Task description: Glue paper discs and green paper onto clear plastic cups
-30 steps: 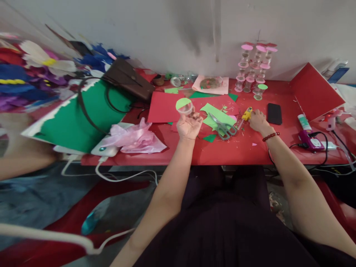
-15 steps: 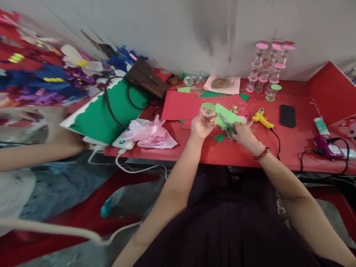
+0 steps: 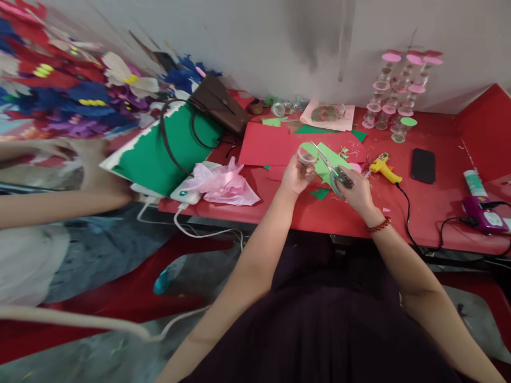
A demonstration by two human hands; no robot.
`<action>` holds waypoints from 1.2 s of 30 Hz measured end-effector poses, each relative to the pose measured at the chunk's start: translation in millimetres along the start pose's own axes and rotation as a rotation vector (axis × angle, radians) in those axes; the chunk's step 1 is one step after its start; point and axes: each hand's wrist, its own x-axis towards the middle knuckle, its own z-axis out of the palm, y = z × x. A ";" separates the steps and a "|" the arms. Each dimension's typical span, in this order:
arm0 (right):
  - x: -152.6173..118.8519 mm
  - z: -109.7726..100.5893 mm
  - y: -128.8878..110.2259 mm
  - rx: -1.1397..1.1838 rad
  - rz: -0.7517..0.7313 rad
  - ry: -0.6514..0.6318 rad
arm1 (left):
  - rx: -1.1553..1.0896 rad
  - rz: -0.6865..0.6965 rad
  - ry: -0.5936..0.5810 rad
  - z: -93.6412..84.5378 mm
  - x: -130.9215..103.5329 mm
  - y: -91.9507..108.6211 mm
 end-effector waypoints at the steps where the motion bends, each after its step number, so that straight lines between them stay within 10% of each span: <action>1: -0.5 0.4 -0.8 -0.006 0.002 -0.011 | 0.007 -0.005 0.003 -0.6 1.7 -1.3; 36: -6.9 4.2 -3.4 0.095 -0.082 -0.100 | -0.036 0.009 0.086 -1.1 3.9 -5.6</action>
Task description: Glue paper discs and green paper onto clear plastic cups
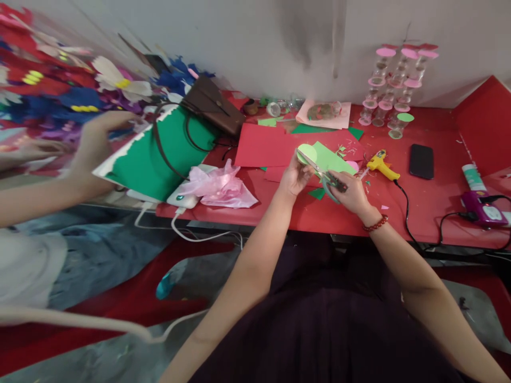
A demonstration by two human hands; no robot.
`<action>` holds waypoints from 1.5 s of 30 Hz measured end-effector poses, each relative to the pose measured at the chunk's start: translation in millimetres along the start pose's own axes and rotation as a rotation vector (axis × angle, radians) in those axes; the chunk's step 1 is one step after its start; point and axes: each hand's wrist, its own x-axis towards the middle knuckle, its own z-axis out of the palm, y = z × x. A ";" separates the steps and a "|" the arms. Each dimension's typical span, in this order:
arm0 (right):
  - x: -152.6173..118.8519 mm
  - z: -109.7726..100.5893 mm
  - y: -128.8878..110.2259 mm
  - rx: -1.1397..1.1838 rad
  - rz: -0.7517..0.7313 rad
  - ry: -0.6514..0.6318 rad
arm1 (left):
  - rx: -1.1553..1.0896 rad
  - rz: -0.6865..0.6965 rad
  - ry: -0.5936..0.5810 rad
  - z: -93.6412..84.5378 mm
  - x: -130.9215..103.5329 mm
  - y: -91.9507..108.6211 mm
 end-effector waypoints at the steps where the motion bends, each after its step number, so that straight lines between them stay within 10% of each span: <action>1: -0.7 0.3 -1.1 -0.014 -0.007 -0.008 | 0.005 0.009 0.013 -0.1 -0.1 0.1; 11: 14.1 -6.7 -8.0 -0.160 0.062 0.118 | 0.015 0.037 -0.023 5.3 -5.6 7.3; 22: 92.5 11.1 4.2 -0.490 0.256 -0.123 | 0.084 0.040 -0.022 7.4 -4.6 -0.6; 27: 89.2 9.5 14.8 -0.360 0.178 0.003 | 0.168 0.101 -0.148 19.5 11.0 -3.7; 32: 85.0 15.9 20.7 0.293 0.089 0.211 | 0.266 0.242 -0.175 27.6 35.0 -14.1; 45: 81.8 19.5 17.9 0.103 0.135 0.384 | 0.316 0.195 -0.191 48.1 39.8 -27.7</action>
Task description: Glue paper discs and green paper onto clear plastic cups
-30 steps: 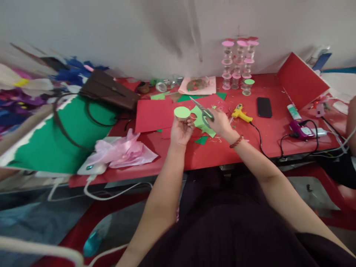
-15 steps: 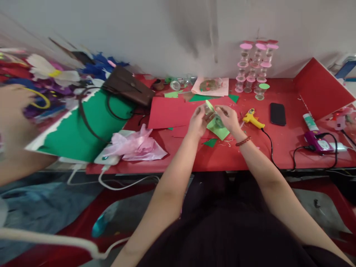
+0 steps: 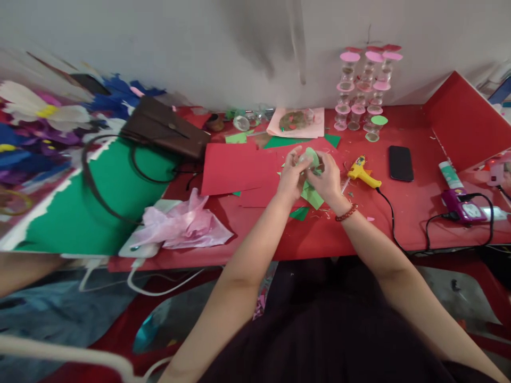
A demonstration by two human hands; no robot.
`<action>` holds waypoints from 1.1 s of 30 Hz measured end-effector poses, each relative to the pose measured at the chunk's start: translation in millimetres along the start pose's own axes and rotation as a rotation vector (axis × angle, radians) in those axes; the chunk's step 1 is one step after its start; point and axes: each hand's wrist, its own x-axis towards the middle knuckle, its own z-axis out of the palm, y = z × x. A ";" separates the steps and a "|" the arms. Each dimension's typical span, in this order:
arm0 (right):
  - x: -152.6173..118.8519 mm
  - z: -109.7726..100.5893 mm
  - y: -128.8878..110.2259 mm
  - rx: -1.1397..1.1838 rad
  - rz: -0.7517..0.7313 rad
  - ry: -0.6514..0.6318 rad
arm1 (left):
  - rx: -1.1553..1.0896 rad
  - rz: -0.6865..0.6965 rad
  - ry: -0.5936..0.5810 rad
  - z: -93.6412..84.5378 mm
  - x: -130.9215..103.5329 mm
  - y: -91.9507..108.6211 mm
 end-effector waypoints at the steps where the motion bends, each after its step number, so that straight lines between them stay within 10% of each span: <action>1: 0.3 -1.5 -0.8 0.007 0.009 -0.012 | 0.020 -0.034 -0.033 1.2 -1.0 2.9; 19: 0.1 -18.2 -17.2 0.394 0.308 -0.096 | 0.041 -0.212 -0.134 -10.9 -8.1 19.2; 33: -12.0 4.3 4.7 0.391 0.257 0.138 | -0.130 -0.150 0.106 4.5 -13.9 -0.5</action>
